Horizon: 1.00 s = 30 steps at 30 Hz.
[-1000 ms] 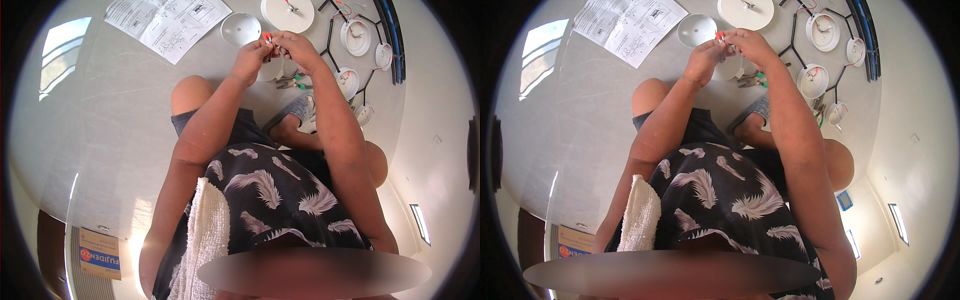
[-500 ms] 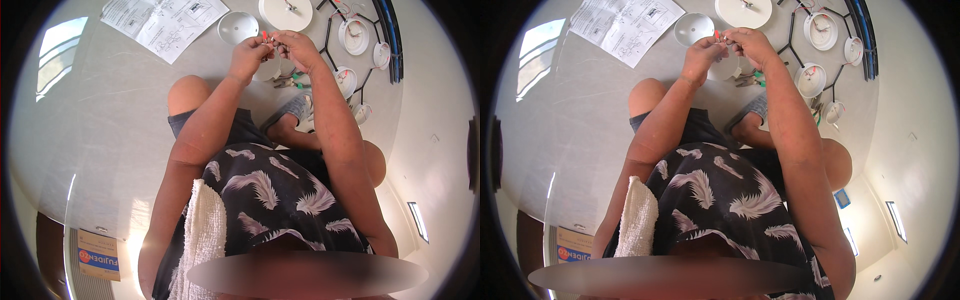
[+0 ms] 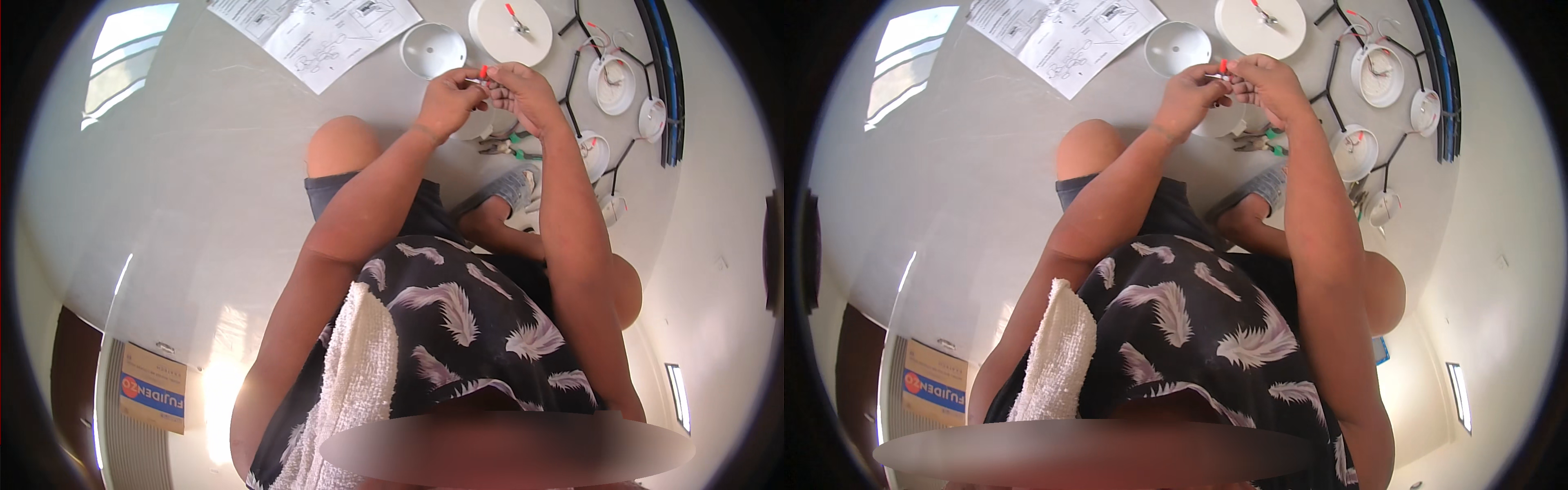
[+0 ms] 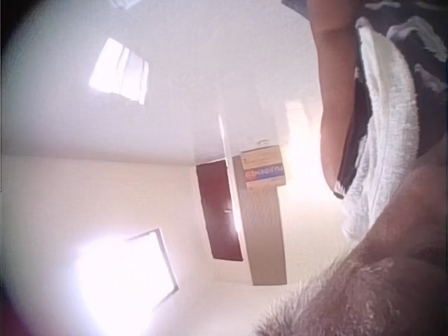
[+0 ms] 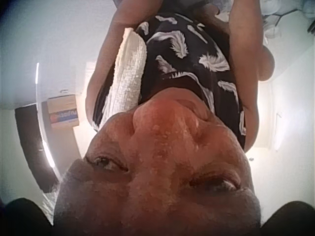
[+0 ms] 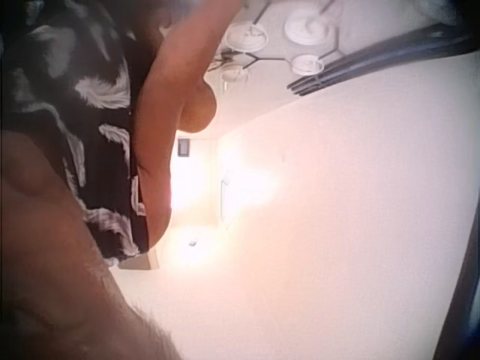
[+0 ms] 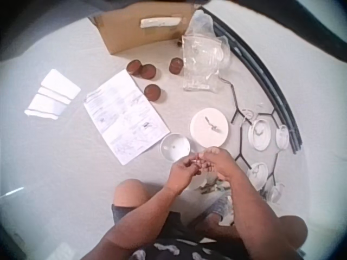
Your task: The person is assembling a circular LED light fixture by connecting wiring and mounting the internal panels to the base plate.
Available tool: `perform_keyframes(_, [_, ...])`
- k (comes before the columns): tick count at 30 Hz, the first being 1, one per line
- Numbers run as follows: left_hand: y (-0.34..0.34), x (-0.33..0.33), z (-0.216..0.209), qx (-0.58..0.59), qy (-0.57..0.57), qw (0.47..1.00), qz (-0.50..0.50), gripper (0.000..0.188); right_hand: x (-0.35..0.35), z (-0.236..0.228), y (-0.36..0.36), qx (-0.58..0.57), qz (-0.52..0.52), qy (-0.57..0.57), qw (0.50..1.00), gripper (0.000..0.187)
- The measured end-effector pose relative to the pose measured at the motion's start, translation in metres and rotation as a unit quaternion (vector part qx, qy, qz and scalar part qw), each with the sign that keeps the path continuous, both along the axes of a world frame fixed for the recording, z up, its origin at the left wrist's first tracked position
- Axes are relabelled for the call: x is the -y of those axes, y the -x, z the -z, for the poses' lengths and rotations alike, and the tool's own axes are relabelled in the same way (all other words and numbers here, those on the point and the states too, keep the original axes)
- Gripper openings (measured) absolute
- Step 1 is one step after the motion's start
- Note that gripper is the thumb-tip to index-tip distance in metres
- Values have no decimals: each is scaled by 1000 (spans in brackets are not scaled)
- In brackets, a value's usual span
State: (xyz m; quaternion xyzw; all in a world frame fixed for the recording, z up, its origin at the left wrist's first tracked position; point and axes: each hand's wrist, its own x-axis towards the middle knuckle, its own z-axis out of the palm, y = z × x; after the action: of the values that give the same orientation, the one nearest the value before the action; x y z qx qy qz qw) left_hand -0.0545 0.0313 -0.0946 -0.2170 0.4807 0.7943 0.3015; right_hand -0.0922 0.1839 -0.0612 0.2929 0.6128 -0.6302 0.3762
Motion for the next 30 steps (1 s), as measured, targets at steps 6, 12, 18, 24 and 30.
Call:
perform_keyframes(6, [-2,4,4,25,-48,999,-4,29,5,0,1,16,-9,-3,1000,23])
perform_keyframes(12, [0,2,0,28,-48,998,-12,25,-1,-1,0,8,-20,-2,1000,23])
perform_keyframes(18, [-3,2,4,17,-41,999,-3,24,-1,1,-6,-9,-10,16,1000,27])
perform_keyframes(24, [0,2,-2,27,-15,1000,-4,28,-2,2,-8,-28,5,25,999,29])
perform_keyframes(30, [-3,1,8,-19,-32,999,-5,30,7,-4,-4,-15,-12,-21,1000,34])
